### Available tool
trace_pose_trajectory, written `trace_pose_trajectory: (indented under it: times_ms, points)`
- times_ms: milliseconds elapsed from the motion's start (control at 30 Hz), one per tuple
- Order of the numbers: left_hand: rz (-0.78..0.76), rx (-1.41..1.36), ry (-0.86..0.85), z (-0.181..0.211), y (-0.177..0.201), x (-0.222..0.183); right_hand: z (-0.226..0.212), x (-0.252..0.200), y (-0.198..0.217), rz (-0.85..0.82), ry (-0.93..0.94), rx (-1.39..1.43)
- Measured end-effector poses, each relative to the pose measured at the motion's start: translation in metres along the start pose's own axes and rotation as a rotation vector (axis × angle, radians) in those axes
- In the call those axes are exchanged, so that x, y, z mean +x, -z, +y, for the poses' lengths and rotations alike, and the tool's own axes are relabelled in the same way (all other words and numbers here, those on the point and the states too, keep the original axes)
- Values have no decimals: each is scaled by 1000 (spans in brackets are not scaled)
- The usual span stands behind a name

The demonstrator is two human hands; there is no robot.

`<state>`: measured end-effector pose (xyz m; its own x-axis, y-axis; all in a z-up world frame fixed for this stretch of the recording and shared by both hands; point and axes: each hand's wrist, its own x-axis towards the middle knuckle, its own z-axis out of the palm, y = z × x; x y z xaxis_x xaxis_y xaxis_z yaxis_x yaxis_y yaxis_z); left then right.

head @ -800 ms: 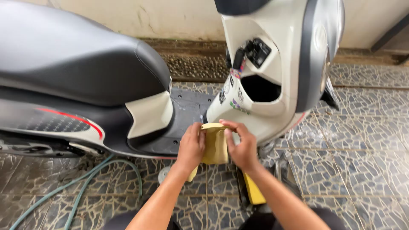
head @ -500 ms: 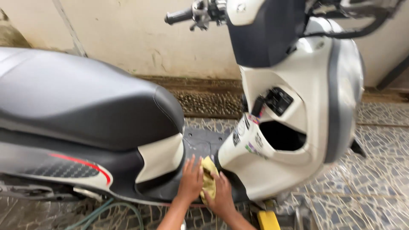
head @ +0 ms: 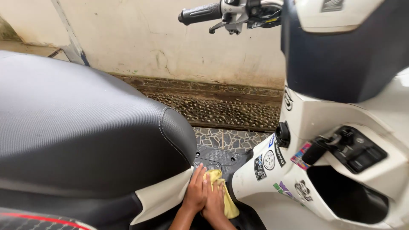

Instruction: The person wipes the floorboard and front body panels of a white scooter using a yellow cloth. They then move to the rear side panel and the seat area, continuing to wipe the surfaces with the cloth.

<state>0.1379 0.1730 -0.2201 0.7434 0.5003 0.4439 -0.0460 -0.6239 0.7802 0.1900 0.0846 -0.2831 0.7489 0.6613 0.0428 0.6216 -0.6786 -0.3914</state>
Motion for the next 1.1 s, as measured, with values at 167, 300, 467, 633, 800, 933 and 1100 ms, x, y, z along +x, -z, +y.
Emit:
trace_pose_trajectory:
  times_ms: [167,300,467,633,800,933,1100]
  points:
    - [-3,116,36,-17,-27,12,44,103,-32,229,21,-83]
    - [-46,454,79,-32,-49,4,44,147,6,578,-302,138]
    - [67,660,36,-48,-62,1,22,150,-8,88,-29,12]
    - [35,474,269,-63,-73,-6,-3,145,28,-166,270,854]
    - [63,637,108,-48,-61,1,4,170,15,438,369,17]
    - [29,586,151,-43,-60,7,21,192,3,524,10,2]
    - [43,702,118,-40,-59,5,-3,175,27,281,568,303]
